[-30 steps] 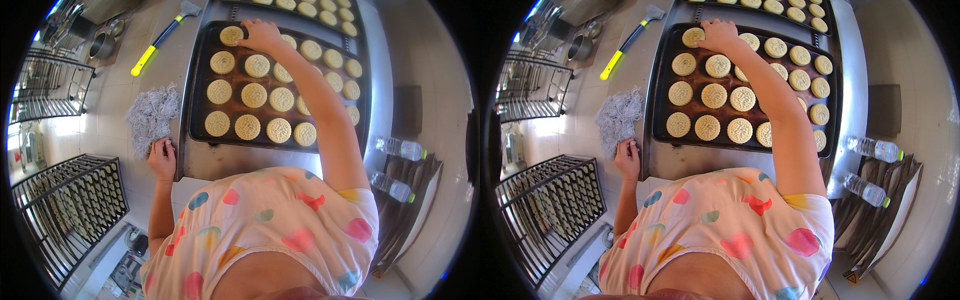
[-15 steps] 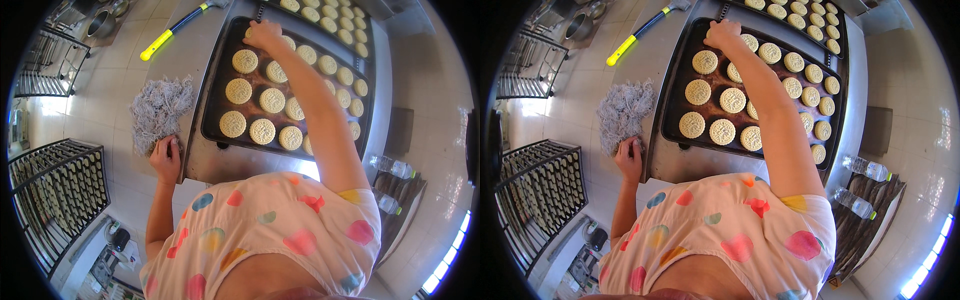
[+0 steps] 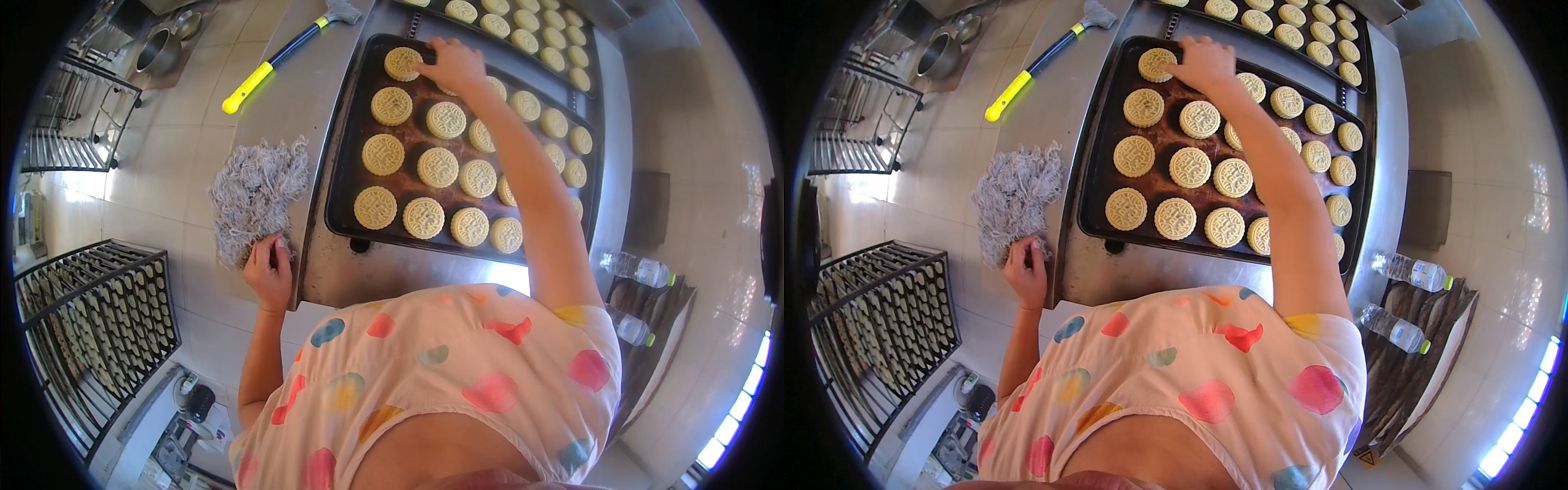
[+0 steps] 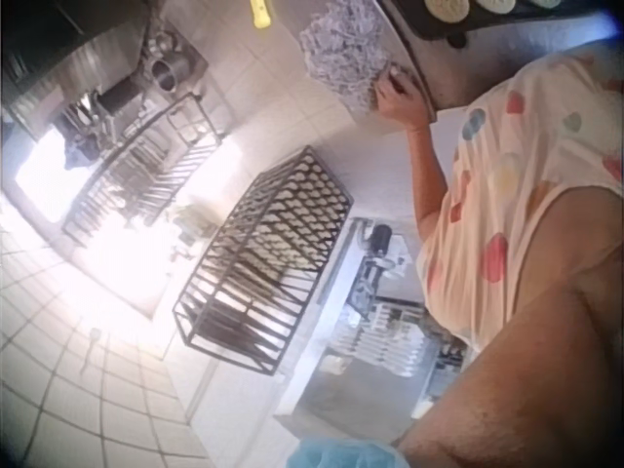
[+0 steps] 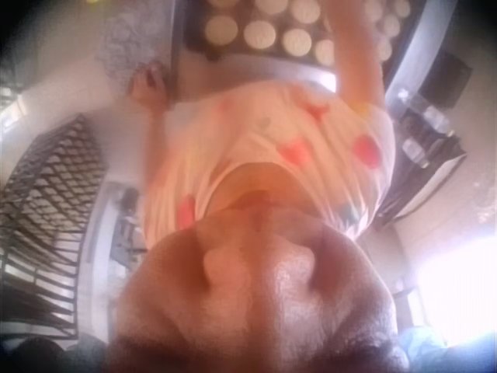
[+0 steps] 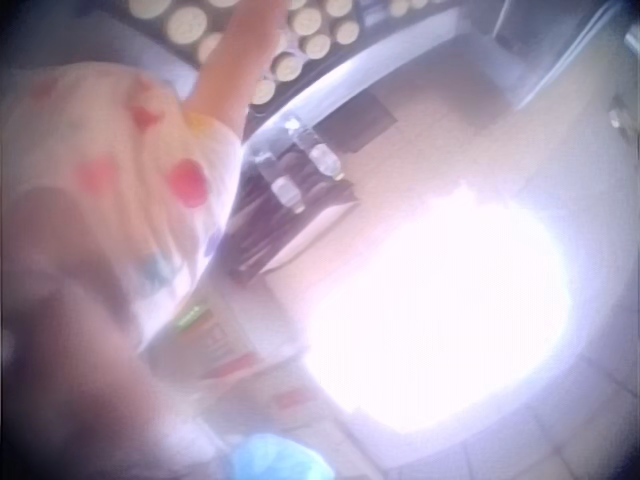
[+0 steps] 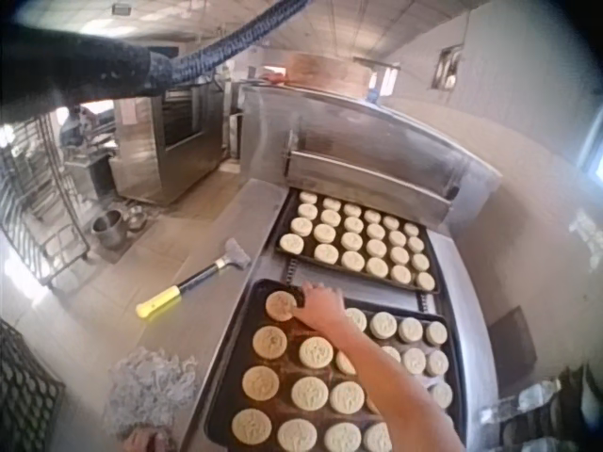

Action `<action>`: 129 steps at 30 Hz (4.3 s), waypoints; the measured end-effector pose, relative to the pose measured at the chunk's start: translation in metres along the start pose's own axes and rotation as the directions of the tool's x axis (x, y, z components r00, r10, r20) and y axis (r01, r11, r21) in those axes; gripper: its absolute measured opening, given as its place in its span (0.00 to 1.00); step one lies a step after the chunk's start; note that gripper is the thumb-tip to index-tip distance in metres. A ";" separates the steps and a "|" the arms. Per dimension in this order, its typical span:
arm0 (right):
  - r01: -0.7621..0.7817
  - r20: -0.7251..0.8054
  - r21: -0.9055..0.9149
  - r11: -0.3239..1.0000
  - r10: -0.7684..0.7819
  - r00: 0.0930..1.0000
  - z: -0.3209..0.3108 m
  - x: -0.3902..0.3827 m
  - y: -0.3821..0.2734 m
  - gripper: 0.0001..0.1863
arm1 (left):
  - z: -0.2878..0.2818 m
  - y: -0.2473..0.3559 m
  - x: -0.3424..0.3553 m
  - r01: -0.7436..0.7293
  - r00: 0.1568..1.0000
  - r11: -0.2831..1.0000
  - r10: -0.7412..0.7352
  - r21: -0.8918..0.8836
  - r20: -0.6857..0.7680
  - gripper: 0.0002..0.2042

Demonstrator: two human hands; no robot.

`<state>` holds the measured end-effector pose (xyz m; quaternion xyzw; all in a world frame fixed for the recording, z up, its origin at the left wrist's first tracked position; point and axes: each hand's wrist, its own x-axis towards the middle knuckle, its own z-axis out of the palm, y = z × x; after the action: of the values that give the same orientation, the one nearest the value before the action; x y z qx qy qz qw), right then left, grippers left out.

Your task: The person picks up a tray of cookies from a table, carries it across the room, and slides it onto a tall metal rack. The person then picks up another tray from the table and places it onto the rack, repeating this action with several trays.

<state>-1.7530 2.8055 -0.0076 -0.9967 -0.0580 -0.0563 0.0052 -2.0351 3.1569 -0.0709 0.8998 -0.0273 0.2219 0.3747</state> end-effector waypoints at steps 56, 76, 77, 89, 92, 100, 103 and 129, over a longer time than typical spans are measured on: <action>-0.267 0.617 0.776 -0.571 0.601 0.508 0.031 -0.374 0.142 0.10 | 0.129 0.083 0.040 0.945 0.326 0.081 -0.348 -0.318 0.879 0.13; -0.186 0.551 0.816 -0.548 0.639 0.537 0.047 -0.315 0.164 0.06 | 0.165 0.083 0.101 0.930 0.365 0.163 -0.294 -0.330 0.883 0.10; -0.165 0.565 0.799 -0.578 0.630 0.533 0.045 -0.312 0.163 0.06 | 0.166 0.082 0.102 0.930 0.365 0.144 -0.296 -0.337 0.883 0.10; -0.174 0.547 0.821 -0.544 0.662 0.512 0.045 -0.307 0.163 0.10 | 0.159 0.090 0.090 0.892 0.417 0.304 -0.264 -0.335 0.870 0.14; -0.134 0.530 0.824 -0.551 0.665 0.527 0.049 -0.313 0.162 0.10 | 0.121 0.117 0.053 0.865 0.394 0.411 -0.200 -0.288 0.897 0.13; -0.006 0.469 0.746 -0.666 0.518 0.715 0.080 -0.362 0.132 0.14 | -0.008 0.082 -0.041 0.850 0.361 0.457 -0.146 -0.261 0.921 0.14; -0.112 0.446 0.800 -0.589 0.459 0.769 0.053 -0.374 0.049 0.16 | -0.057 0.038 -0.076 0.820 0.498 0.398 -0.143 -0.411 0.855 0.15; -0.634 0.398 0.763 0.122 -0.862 0.313 0.047 -0.302 -0.841 0.14 | -0.509 -0.286 -0.380 0.427 0.275 0.236 -0.954 -0.873 -0.123 0.16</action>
<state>-2.1431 3.6067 -0.0857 -0.5017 -0.1855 0.5822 0.6123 -2.5085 3.6671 -0.1035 0.4280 0.4694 0.2769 0.7209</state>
